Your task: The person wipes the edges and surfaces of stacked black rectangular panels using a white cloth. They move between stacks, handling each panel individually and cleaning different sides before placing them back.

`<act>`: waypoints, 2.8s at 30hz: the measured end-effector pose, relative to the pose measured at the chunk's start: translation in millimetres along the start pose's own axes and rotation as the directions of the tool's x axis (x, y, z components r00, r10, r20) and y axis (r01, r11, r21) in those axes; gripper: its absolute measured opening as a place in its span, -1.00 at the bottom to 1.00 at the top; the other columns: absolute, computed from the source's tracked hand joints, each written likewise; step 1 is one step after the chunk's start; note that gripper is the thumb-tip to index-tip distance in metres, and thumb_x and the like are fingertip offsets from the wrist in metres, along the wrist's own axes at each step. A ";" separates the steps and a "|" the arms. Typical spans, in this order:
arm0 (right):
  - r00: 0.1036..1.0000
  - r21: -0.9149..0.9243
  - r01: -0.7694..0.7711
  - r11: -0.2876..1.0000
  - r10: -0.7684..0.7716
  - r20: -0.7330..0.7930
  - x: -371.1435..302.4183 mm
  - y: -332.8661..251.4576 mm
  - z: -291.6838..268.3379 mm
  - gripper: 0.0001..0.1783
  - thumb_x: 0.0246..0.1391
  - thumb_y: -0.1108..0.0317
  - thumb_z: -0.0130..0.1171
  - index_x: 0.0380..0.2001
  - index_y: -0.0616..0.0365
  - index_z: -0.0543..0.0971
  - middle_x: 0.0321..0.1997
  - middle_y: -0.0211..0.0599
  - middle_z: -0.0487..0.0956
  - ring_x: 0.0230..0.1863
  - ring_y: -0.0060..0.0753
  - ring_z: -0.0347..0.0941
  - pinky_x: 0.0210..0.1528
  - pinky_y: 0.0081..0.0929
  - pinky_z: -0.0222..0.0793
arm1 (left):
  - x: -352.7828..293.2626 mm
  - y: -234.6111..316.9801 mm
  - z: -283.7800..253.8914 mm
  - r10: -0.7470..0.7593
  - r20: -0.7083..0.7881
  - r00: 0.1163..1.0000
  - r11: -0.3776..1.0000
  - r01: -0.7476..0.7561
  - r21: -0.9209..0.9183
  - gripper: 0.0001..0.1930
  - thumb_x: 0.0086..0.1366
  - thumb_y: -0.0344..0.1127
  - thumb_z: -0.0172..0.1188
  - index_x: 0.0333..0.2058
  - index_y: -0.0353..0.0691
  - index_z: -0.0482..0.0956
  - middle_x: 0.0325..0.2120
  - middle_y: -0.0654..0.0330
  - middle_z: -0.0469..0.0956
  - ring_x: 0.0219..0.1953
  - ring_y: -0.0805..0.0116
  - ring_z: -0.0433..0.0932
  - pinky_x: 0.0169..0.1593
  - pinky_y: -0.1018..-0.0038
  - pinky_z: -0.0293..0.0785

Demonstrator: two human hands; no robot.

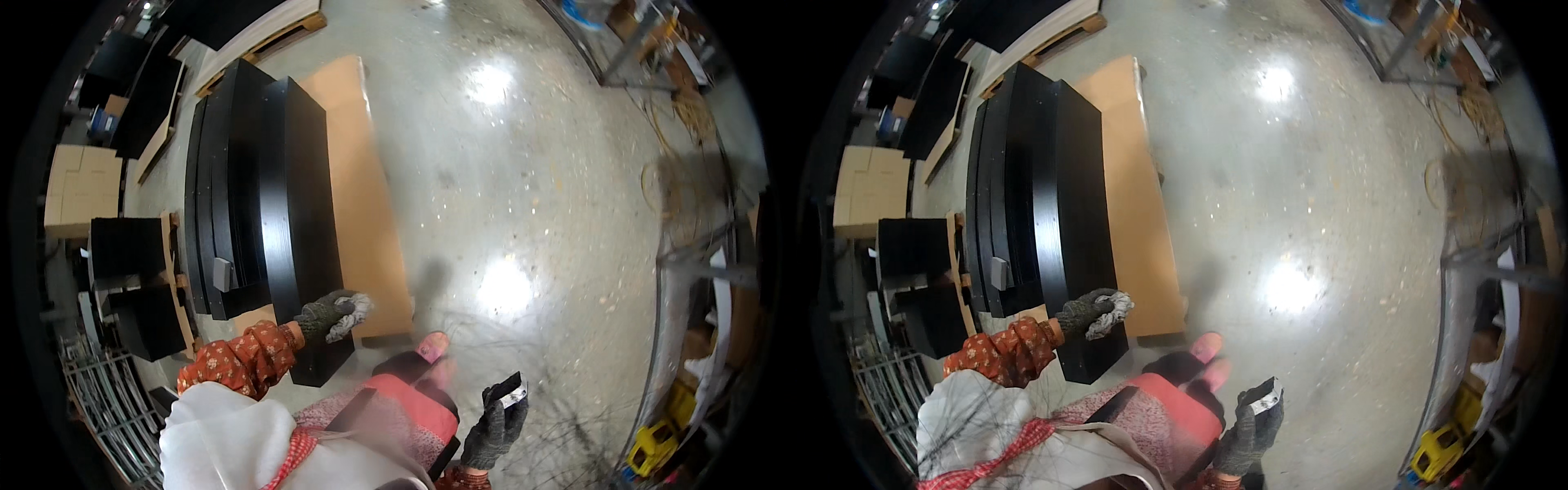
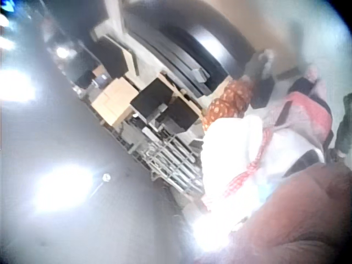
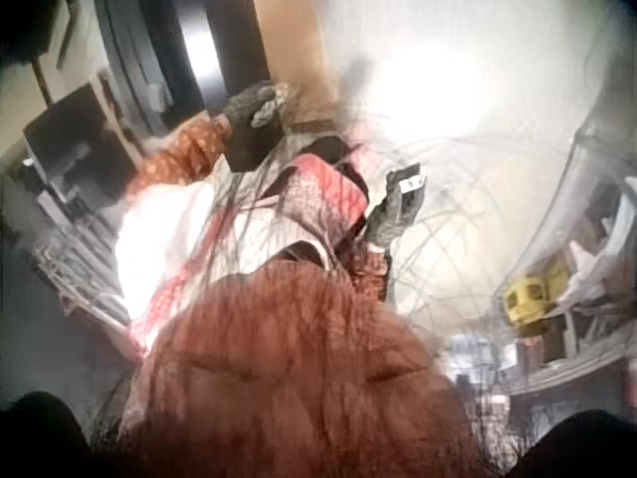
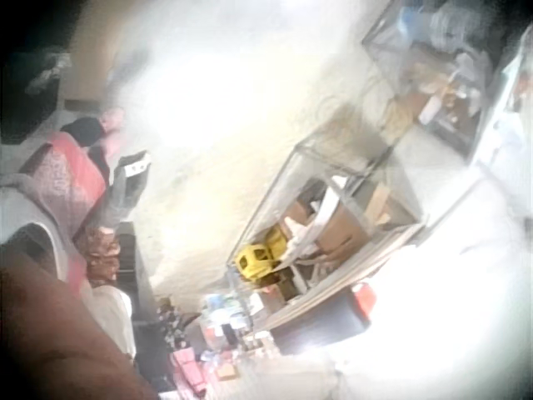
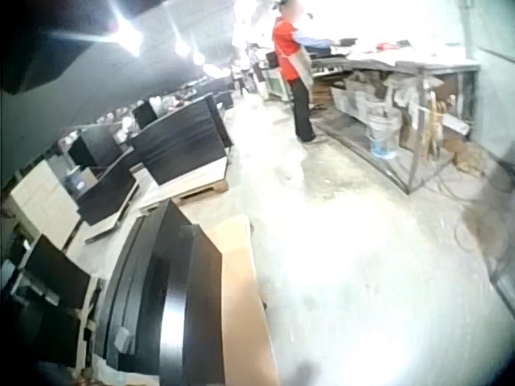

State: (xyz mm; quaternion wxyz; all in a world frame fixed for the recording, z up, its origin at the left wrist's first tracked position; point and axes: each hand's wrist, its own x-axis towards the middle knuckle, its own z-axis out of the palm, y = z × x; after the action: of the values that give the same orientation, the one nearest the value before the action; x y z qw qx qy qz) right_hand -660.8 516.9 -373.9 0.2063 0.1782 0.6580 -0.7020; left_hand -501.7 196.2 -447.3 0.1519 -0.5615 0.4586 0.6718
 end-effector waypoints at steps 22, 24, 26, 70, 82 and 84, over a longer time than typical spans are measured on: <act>0.557 -0.446 0.250 0.859 0.249 0.792 309.2 -107.6 394.7 -0.72 -0.16 0.59 0.28 -0.27 0.27 0.58 -0.14 -0.03 0.53 -0.14 -0.16 0.52 -0.12 -0.37 0.49 | 33.3 192.6 -73.7 -0.117 -0.576 0.809 0.991 0.135 -0.012 -0.68 0.23 -0.21 0.12 -0.10 -0.24 0.52 -0.35 0.07 0.62 -0.29 0.25 0.61 -0.20 0.38 0.51; 0.441 -0.465 0.350 0.813 0.295 0.848 334.2 -95.9 446.0 -0.65 -0.05 0.48 0.25 -0.12 0.28 0.52 -0.07 -0.08 0.52 -0.07 -0.24 0.50 -0.07 -0.40 0.45 | 60.1 203.0 -106.4 -0.033 -0.721 0.692 0.999 0.043 -0.005 -0.57 0.22 -0.14 0.13 0.01 -0.23 0.45 -0.32 0.02 0.61 -0.24 0.17 0.61 -0.16 0.32 0.50; 0.424 -0.518 0.125 0.846 0.426 0.799 352.3 -77.8 505.7 -0.57 0.05 0.39 0.19 0.01 0.31 0.46 -0.02 -0.14 0.51 -0.02 -0.32 0.47 -0.03 -0.43 0.42 | 87.7 238.4 -137.8 0.093 -0.783 0.616 0.969 0.126 0.214 -0.42 0.16 -0.06 0.18 0.11 -0.21 0.34 -0.28 -0.09 0.58 -0.23 0.01 0.58 -0.13 0.25 0.47; 0.020 -0.574 0.315 0.756 0.599 0.800 336.1 209.7 814.4 -0.35 0.12 0.36 0.15 0.25 0.24 0.20 0.23 -0.08 0.36 0.25 -0.28 0.27 0.23 -0.42 0.20 | 256.8 378.0 -335.8 0.041 -0.549 0.835 0.755 0.334 0.565 0.13 -0.05 0.04 0.38 0.29 -0.42 -0.16 -0.07 -0.13 0.42 -0.25 -0.04 0.55 -0.21 0.19 0.51; -0.019 -0.517 0.298 0.802 0.547 0.837 297.8 135.3 806.6 -0.33 0.02 0.42 0.23 0.20 0.33 0.24 0.19 0.06 0.36 0.20 -0.10 0.32 0.20 -0.33 0.24 | 256.4 391.3 -335.5 -0.168 -0.552 0.817 0.754 0.467 0.462 0.13 -0.05 -0.01 0.39 0.29 -0.39 -0.19 -0.32 0.01 0.56 -0.40 0.05 0.58 -0.27 0.20 0.51; -0.097 -0.462 0.208 0.862 0.488 0.867 293.5 117.2 810.8 -0.34 -0.01 0.37 0.25 0.17 0.28 0.30 0.24 0.11 0.30 0.23 0.06 0.28 0.21 -0.24 0.24 | 261.4 392.9 -335.0 -0.331 -0.578 0.746 0.602 0.639 0.480 0.14 -0.05 -0.01 0.38 0.29 -0.39 -0.20 -0.40 0.05 0.57 -0.40 0.06 0.58 -0.29 0.19 0.51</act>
State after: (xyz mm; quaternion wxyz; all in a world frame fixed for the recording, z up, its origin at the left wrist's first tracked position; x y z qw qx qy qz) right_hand -832.0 -313.7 -569.4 0.7319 -0.3778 0.4096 -0.3922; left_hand -662.6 -358.1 -488.7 0.4134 -0.7108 0.5079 0.2566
